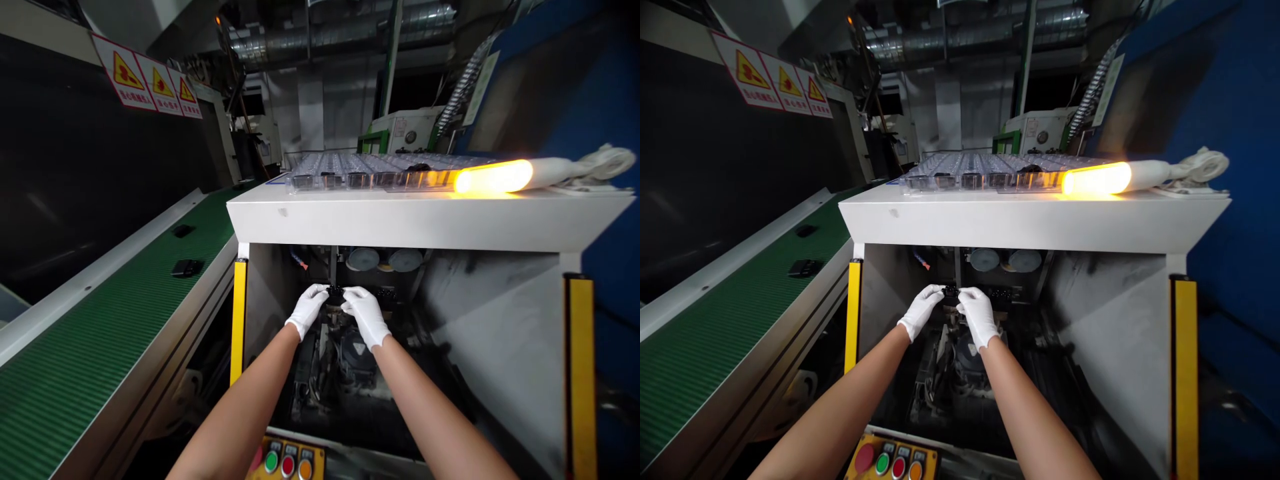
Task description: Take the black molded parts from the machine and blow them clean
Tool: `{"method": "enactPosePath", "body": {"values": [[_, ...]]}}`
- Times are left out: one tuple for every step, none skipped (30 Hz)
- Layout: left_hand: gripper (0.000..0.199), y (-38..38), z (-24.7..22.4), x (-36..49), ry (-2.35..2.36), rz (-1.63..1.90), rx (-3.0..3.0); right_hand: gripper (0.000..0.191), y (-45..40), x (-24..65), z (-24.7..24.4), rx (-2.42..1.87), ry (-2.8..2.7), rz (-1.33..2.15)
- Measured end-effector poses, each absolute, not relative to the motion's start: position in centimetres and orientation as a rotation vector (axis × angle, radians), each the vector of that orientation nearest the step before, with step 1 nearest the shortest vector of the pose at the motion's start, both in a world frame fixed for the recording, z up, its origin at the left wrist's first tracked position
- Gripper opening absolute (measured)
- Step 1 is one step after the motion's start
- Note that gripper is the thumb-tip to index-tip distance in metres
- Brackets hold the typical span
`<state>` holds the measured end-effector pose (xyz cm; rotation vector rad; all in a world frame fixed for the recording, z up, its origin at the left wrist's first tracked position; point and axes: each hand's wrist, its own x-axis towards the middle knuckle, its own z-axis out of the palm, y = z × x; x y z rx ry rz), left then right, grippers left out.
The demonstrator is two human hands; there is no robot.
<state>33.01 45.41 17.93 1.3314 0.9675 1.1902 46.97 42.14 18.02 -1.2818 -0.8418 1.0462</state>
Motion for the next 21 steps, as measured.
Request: {"method": "enactPosePath", "body": {"values": [[0.021, 45.5, 17.9, 33.1, 0.974, 1.193, 1.329, 0.027, 42.1, 46.9, 18.0, -1.279, -0.840, 1.045], [0.020, 45.5, 17.9, 33.1, 0.976, 1.195, 1.329, 0.027, 42.1, 47.0, 17.9, -1.276, -0.840, 1.043], [0.019, 45.5, 17.9, 33.1, 0.975, 1.193, 1.330, 0.027, 42.1, 47.0, 17.9, -1.274, -0.841, 1.044], [0.019, 45.5, 17.9, 33.2, 0.975, 1.191, 1.332, 0.027, 42.2, 47.0, 17.9, -1.273, -0.842, 1.047], [0.019, 45.5, 17.9, 33.2, 0.975, 1.191, 1.335, 0.026, 42.3, 47.1, 17.9, -1.274, -0.845, 1.049], [0.020, 45.5, 17.9, 33.2, 0.974, 1.190, 1.337, 0.026, 42.4, 47.1, 17.9, -1.278, -0.849, 1.050], [0.021, 45.5, 17.9, 33.2, 0.974, 1.189, 1.341, 0.025, 42.5, 47.1, 18.0, -1.283, -0.855, 1.049], [0.022, 45.5, 18.0, 33.2, 0.975, 1.187, 1.345, 0.024, 42.6, 47.1, 18.1, -1.290, -0.863, 1.048], [0.023, 45.5, 18.0, 33.2, 0.975, 1.185, 1.351, 0.023, 42.5, 47.0, 18.2, -1.297, -0.875, 1.044], [0.025, 45.5, 18.0, 33.1, 0.975, 1.184, 1.358, 0.024, 42.4, 47.0, 18.4, -1.305, -0.889, 1.038], [0.027, 45.4, 18.0, 33.0, 0.970, 1.181, 1.365, 0.025, 42.1, 47.0, 18.6, -1.310, -0.908, 1.028], [0.029, 45.2, 17.9, 32.9, 0.965, 1.181, 1.373, 0.026, 41.6, 47.2, 18.9, -1.314, -0.929, 1.013], [0.032, 45.0, 17.7, 32.7, 0.971, 1.189, 1.385, 0.028, 40.9, 47.4, 19.1, -1.314, -0.949, 0.994], [0.034, 44.7, 17.5, 32.6, 1.004, 1.215, 1.402, 0.031, 40.0, 47.8, 19.4, -1.314, -0.973, 0.961], [0.034, 44.2, 17.2, 32.6, 1.069, 1.264, 1.420, 0.034, 39.1, 48.3, 19.6, -1.317, -0.995, 0.904], [0.032, 43.6, 16.9, 32.7, 1.157, 1.335, 1.439, 0.036, 38.2, 49.0, 19.7, -1.325, -1.009, 0.827], [0.030, 42.9, 16.6, 33.1, 1.246, 1.414, 1.460, 0.037, 37.4, 49.9, 19.7, -1.343, -1.013, 0.725], [0.028, 42.2, 16.4, 33.7, 1.306, 1.479, 1.483, 0.038, 36.7, 50.9, 19.6, -1.364, -0.998, 0.620], [0.028, 41.4, 16.2, 34.5, 1.312, 1.508, 1.504, 0.038, 36.2, 52.0, 19.4, -1.384, -0.972, 0.538], [0.029, 40.8, 16.0, 35.6, 1.263, 1.492, 1.514, 0.038, 36.0, 53.0, 19.2, -1.399, -0.939, 0.497], [0.032, 40.3, 16.0, 36.8, 1.180, 1.439, 1.503, 0.039, 36.0, 54.0, 18.9, -1.409, -0.904, 0.507]]}}
